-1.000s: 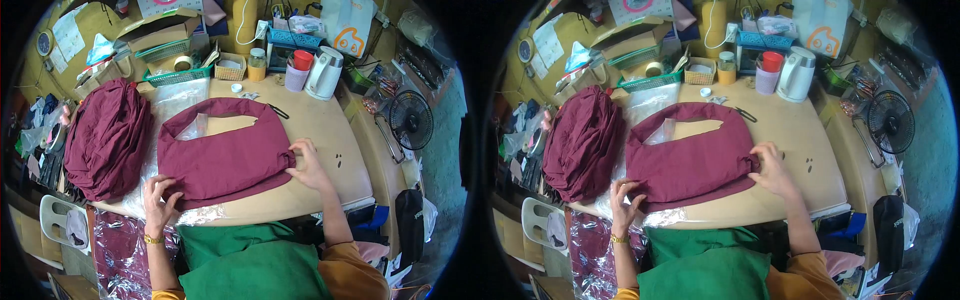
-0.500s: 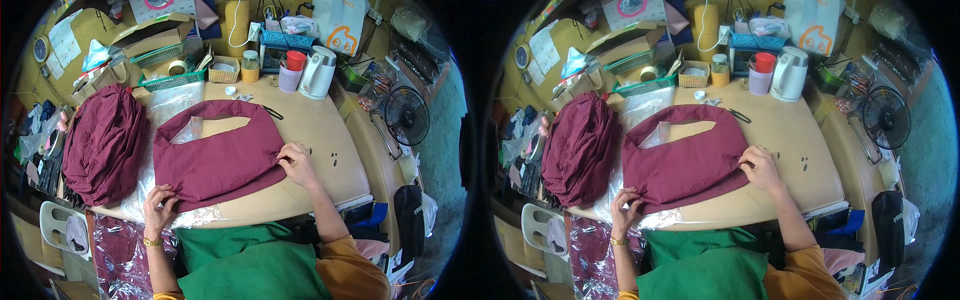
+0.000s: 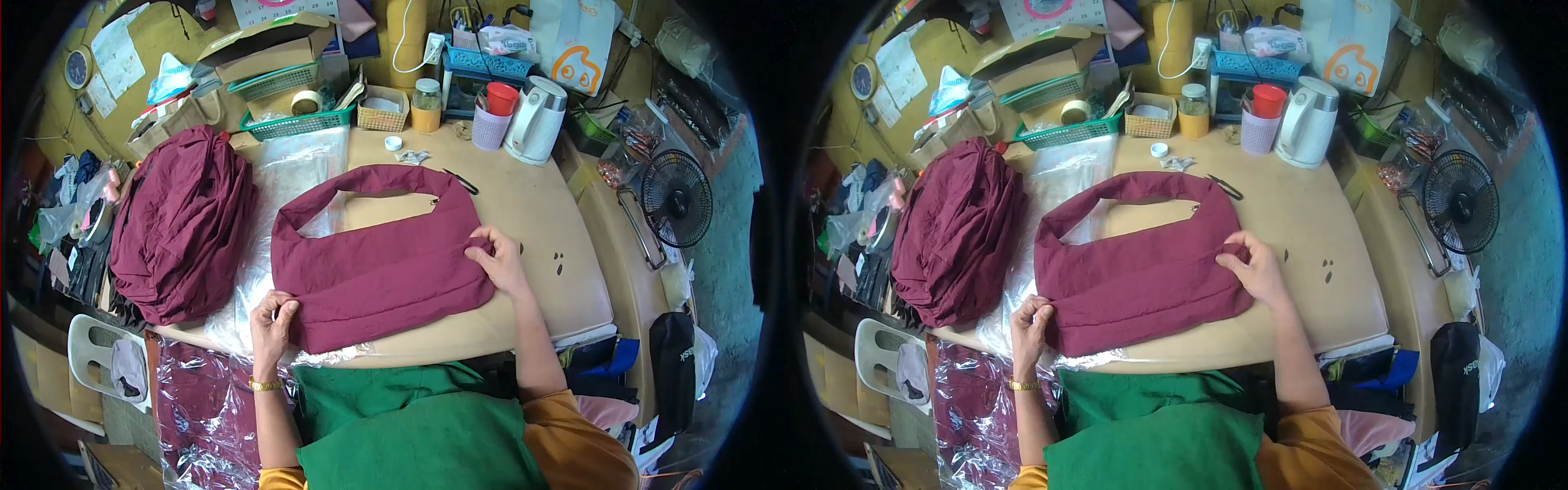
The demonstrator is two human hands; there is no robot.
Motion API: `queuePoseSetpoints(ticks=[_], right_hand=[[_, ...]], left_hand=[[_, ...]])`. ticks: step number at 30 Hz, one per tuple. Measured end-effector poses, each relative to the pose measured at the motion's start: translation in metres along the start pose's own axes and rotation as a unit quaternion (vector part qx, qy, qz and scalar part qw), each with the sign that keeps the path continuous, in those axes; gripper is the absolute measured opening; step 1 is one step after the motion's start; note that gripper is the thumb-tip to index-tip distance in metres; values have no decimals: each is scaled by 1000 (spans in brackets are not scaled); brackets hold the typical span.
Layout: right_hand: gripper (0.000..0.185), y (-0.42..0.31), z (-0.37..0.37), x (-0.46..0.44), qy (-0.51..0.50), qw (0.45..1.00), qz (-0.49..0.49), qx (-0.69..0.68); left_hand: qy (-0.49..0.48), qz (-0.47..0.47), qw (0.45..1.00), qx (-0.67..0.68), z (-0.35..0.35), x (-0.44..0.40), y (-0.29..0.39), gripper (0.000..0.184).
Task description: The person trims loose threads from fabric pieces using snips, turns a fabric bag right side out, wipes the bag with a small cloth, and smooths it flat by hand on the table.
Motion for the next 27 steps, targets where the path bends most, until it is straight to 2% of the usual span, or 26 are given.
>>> queuePoseSetpoints(ticks=[2,3,4,6,7,9,13,15,16,17,18,19,21,22,24,25,26,27], right_hand=[[5,7,-5,4,-107,993,-30,-50],[9,13,-4,5,-34,992,-57,-104],[9,13,-7,5,-36,992,-58,-104],[19,7,3,4,47,997,-61,25],[19,9,3,2,47,997,-60,25],[29,-2,2,-1,42,980,27,195],[25,10,3,-4,-5,973,-14,230],[18,30,33,-3,101,970,-5,219],[18,11,44,-2,104,969,-5,224],[19,13,53,4,14,954,-177,243],[23,21,56,21,-77,902,-343,252],[23,19,54,32,-74,901,-345,253],[30,15,22,56,-91,937,-336,36],[30,17,8,61,-88,936,-339,37],[47,9,-12,58,4,969,-176,-172],[47,11,-11,59,7,969,-175,-172],[55,15,-12,58,21,946,-185,-265],[64,18,-14,58,34,913,-193,-356]], left_hand=[[78,-32,993,79,5,0,6,12],[102,-19,992,75,7,3,1,14],[103,-17,992,75,4,4,-2,14],[181,-30,982,37,7,6,-1,19],[193,-46,979,41,6,4,2,23],[190,-49,980,20,7,2,-3,23],[186,-54,981,-12,-2,-2,-4,23],[194,-52,979,-35,3,0,5,23],[211,-50,974,-59,8,1,7,24],[206,-52,973,-92,11,3,-3,23],[204,-53,973,-89,9,5,-4,23],[203,-53,976,-58,7,5,-6,22],[199,-49,978,-30,4,7,-9,20],[195,-49,979,-28,2,7,-8,20],[180,-66,981,-17,-1,6,-6,20],[185,-59,981,-29,3,8,-9,15],[185,-63,980,-29,4,8,-7,15],[182,-51,974,-126,5,8,4,11]])
Point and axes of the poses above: each hand's wrist, its own x-axis away from the middle knuckle, its own z-axis out of the back of the hand, y = z × x, the point moved 7 cm from there along -x, towards the middle knuckle, and after that the axes turned 6 degrees about -y, right-handed, at the moved point
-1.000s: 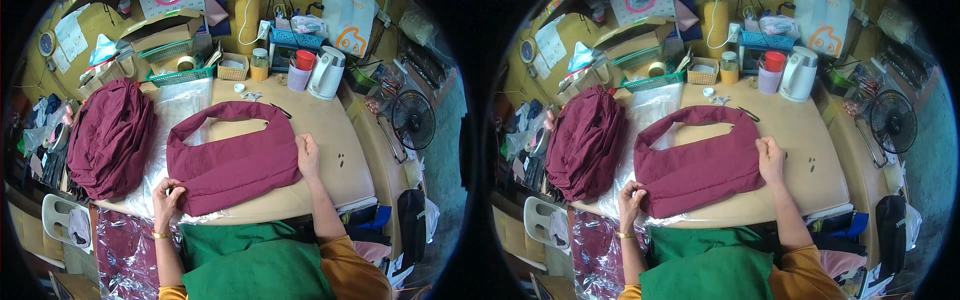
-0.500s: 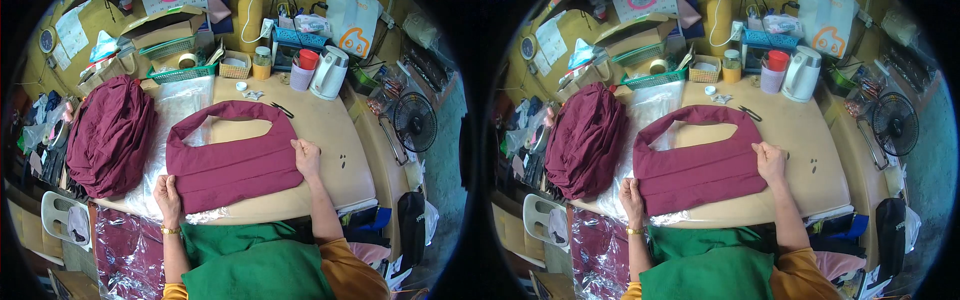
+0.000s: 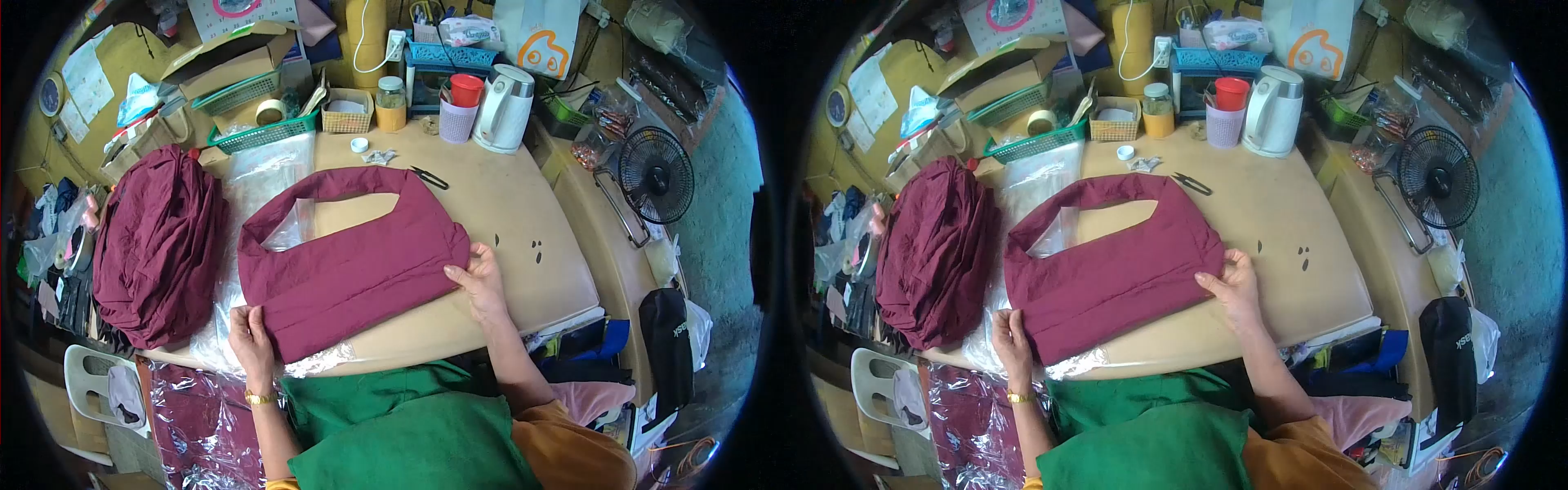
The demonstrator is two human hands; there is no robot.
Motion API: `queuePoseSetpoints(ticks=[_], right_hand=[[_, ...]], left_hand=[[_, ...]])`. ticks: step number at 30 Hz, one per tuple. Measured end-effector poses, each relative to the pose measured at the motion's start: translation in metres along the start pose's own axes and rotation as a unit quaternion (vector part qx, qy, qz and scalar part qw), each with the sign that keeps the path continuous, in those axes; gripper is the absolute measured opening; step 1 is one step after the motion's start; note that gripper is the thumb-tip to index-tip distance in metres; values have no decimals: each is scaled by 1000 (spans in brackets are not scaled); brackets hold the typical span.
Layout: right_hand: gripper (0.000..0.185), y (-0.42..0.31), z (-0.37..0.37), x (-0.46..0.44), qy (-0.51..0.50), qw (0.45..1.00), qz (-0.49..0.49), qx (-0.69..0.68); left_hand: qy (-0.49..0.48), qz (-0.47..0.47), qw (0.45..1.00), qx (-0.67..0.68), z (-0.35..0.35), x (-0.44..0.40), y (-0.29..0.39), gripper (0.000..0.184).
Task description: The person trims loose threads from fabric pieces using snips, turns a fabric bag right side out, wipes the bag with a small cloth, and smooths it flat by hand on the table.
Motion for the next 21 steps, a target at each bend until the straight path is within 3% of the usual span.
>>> queuePoseSetpoints(ticks=[1,2,4,7,9,11,13,14,16,21], right_hand=[[64,0,-4,1,0,1000,3,-2],[64,-1,-14,4,-10,1000,13,2],[64,1,-27,10,-23,1000,21,5],[65,2,-51,18,-94,993,41,61],[70,8,-62,25,-128,990,-7,58],[76,11,-62,30,-134,986,-7,95],[59,17,-54,32,-104,995,-5,-7],[59,13,-46,36,-99,995,-3,-5],[35,28,-28,47,-64,983,-160,-55],[24,32,-15,41,-72,984,-120,-112]], left_hand=[[-8,-7,995,-98,4,-4,18,12],[-1,-89,969,-231,6,-7,50,22],[-16,-153,976,-151,-12,-16,98,30],[-153,-209,959,-116,-79,-28,148,44],[-215,-219,947,-95,-134,-38,164,51],[-280,-205,931,-112,-180,-41,166,40],[-393,-139,907,-65,-203,-46,162,30],[-395,-143,905,-62,-207,-47,166,30],[-310,-212,926,44,-194,-53,188,22],[-243,-221,944,32,-183,-59,196,17]])
Point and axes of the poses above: each hand's wrist, its own x-axis away from the middle knuckle, its own z-axis out of the back of the hand, y = z × x, the point moved 7 cm from there along -x, towards the middle knuckle, and after that the axes turned 6 degrees about -y, right-handed, at the moved point
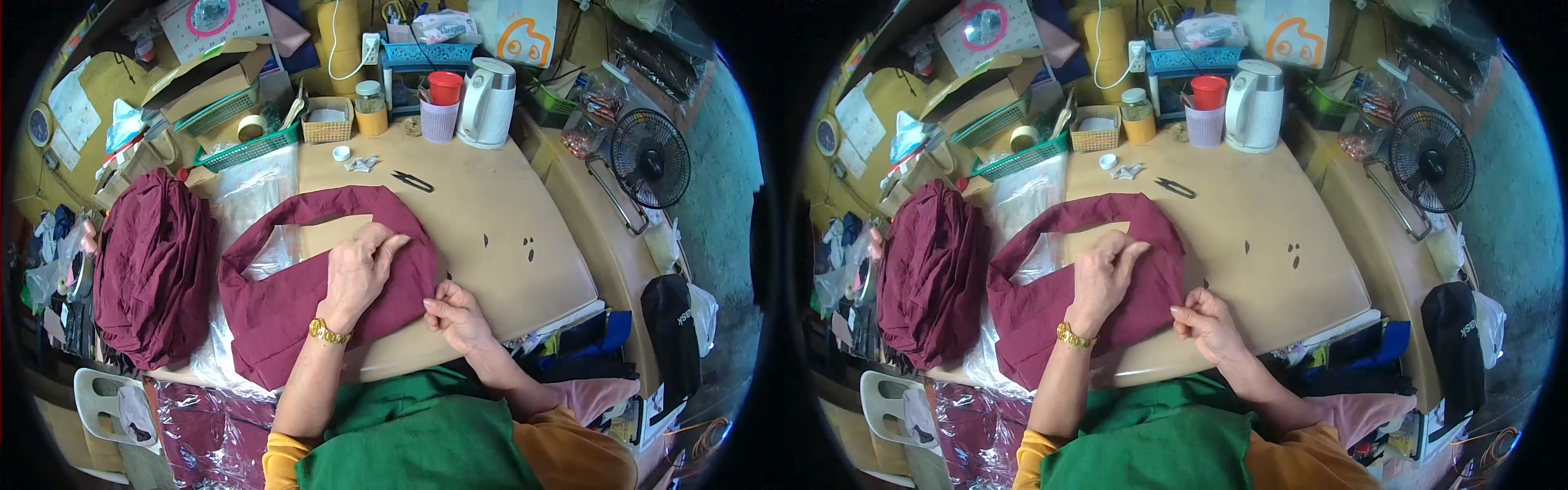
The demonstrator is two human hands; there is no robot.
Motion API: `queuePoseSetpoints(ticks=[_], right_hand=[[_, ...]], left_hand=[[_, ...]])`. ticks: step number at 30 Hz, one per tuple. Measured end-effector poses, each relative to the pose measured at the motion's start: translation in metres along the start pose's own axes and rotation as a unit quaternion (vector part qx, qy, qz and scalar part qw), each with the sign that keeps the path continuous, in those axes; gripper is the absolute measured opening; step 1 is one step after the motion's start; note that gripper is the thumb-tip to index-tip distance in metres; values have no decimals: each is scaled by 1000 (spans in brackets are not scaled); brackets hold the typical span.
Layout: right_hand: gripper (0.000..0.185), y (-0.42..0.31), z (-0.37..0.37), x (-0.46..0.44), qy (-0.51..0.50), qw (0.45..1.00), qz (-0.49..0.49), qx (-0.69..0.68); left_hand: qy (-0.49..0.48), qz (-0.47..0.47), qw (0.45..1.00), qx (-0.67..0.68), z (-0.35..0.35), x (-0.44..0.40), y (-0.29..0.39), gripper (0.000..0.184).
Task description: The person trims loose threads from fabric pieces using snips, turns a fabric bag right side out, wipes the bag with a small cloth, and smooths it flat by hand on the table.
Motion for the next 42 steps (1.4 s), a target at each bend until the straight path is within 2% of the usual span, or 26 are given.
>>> queuePoseSetpoints(ticks=[2,4,5,9,11,15,16,17,18,19,20,21,22,23,24,25,26,29,30,31,32,34,38,40,41,42], right_hand=[[24,-4,13,5,15,1000,0,-10],[24,-20,11,12,-16,1000,21,-7],[26,-29,10,12,10,994,61,87],[26,-52,-30,0,104,988,73,84],[32,-29,-27,-18,-7,997,-13,71],[44,-26,1,-6,-5,983,-54,173],[48,-50,3,0,78,930,41,357],[52,-75,-6,10,157,828,134,521],[52,-83,-21,8,151,829,132,523],[48,-107,-59,7,120,772,263,566],[39,-111,-74,0,67,738,311,595],[30,-114,-89,-5,13,700,358,618],[30,-111,-81,-13,2,702,359,614],[23,-103,-66,-27,-4,725,306,617],[15,-96,-57,-39,-12,744,252,619],[7,-99,-47,-42,41,814,224,534],[5,-97,-32,-48,61,833,224,502],[9,-100,-3,-51,121,868,204,437],[13,-103,-1,-50,133,850,211,465],[16,-103,5,-51,151,825,219,499],[20,-93,23,-59,157,842,238,458],[23,-90,29,-58,183,776,234,556],[25,-81,36,-64,173,753,196,604],[24,-78,35,-68,179,729,163,640],[24,-78,32,-68,176,729,164,641],[21,-86,20,-61,173,728,219,626]], left_hand=[[123,-17,992,-6,26,0,0,18],[116,-5,993,-31,36,-5,0,19],[81,-48,995,-42,31,-8,9,18],[19,-118,993,1,4,1,21,16],[19,-131,991,-3,3,4,23,16],[25,-110,992,-50,10,16,11,17],[32,-108,992,-62,12,16,10,17],[37,-106,992,-65,12,15,11,17],[27,-139,989,-42,6,16,19,18],[17,-169,985,-20,1,19,27,19],[-7,-169,986,1,-7,21,29,22],[-29,-130,991,-4,-9,23,32,23],[-49,-91,995,-11,-4,27,35,25],[-77,-31,996,-30,2,35,28,33],[-71,-23,997,-37,19,45,26,33],[-98,21,991,-91,39,59,16,33],[-127,67,979,-144,57,76,1,33],[-149,236,954,-109,111,131,-50,27],[-141,309,937,-78,124,146,-61,23],[-87,312,946,-9,124,160,-78,20],[60,317,941,101,122,174,-91,20],[147,335,925,106,118,184,-102,20],[156,350,924,9,110,195,-123,15],[341,275,895,-80,134,206,-117,16],[338,264,891,-147,150,217,-114,17],[253,377,885,-106,155,230,-123,24]])
Point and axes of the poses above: each hand's wrist, its own x-axis away from the middle knuckle, its own z-axis out of the back of the hand, y = z × x, the point moved 7 cm from there along -x, towards the middle knuckle, and after that the axes turned 6 degrees about -y, right-handed, at the moved point
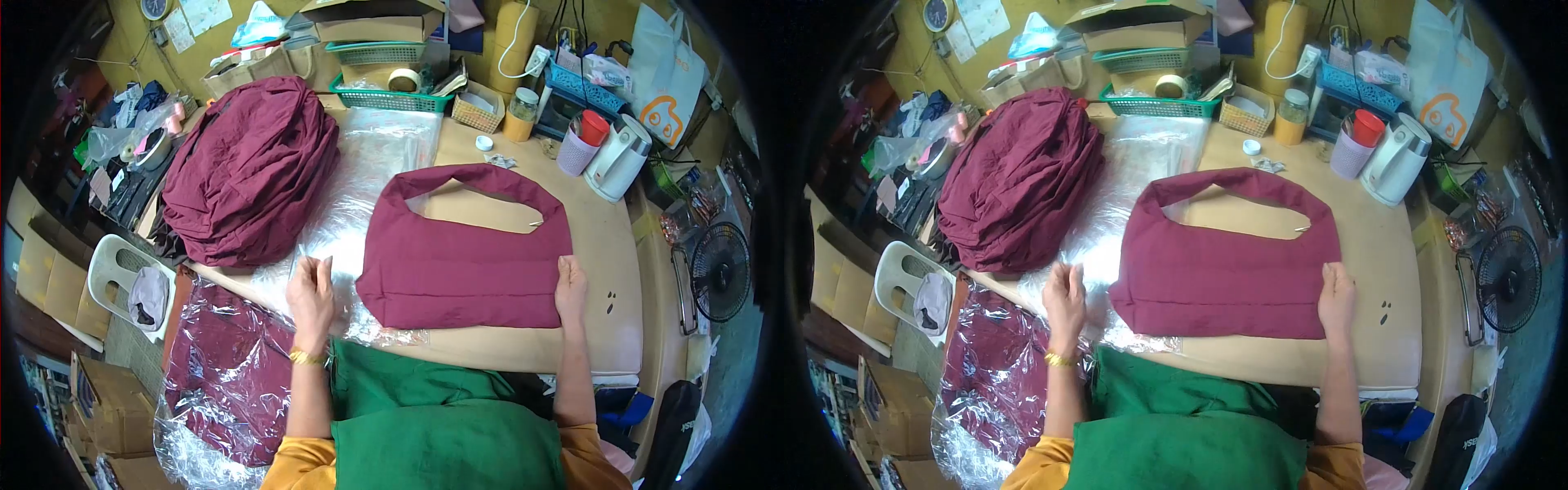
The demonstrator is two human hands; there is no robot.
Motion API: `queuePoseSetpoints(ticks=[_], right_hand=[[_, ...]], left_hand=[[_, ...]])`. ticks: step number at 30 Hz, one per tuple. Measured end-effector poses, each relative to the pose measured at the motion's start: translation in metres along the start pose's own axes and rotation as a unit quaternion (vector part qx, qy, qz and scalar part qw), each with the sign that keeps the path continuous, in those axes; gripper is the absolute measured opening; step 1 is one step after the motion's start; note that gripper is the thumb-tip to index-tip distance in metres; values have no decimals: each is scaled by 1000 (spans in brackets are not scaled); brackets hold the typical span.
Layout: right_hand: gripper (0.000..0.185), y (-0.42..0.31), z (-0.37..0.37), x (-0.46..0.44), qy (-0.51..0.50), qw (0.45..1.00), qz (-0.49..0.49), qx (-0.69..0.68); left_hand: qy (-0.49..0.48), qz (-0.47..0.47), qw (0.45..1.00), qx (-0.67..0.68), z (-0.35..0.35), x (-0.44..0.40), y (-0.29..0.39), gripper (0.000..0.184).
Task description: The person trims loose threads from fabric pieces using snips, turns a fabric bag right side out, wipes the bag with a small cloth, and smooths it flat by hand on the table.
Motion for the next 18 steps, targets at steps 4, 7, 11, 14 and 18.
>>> queuePoseSetpoints(ticks=[4,7,11,14,18], right_hand=[[15,-116,22,9,101,960,186,183],[23,-180,-35,21,-68,958,265,88],[15,-247,-109,43,-122,926,351,65],[13,-245,-159,52,-329,877,346,48],[17,-253,-155,44,-316,879,350,-71]], left_hand=[[-370,136,916,75,-16,57,7,45],[-404,204,876,169,-33,78,7,44],[-421,206,861,198,-45,85,12,39],[-399,183,865,244,-56,89,13,39],[-351,204,854,326,-67,93,11,34]])
Point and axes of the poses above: each hand's wrist, its own x-axis away from the middle knuckle, its own z-axis out of the back of the hand, y = z × x, the point moved 7 cm from there along -x, towards the middle knuckle, and after that the axes turned 6 degrees about -y, right-handed, at the moved point
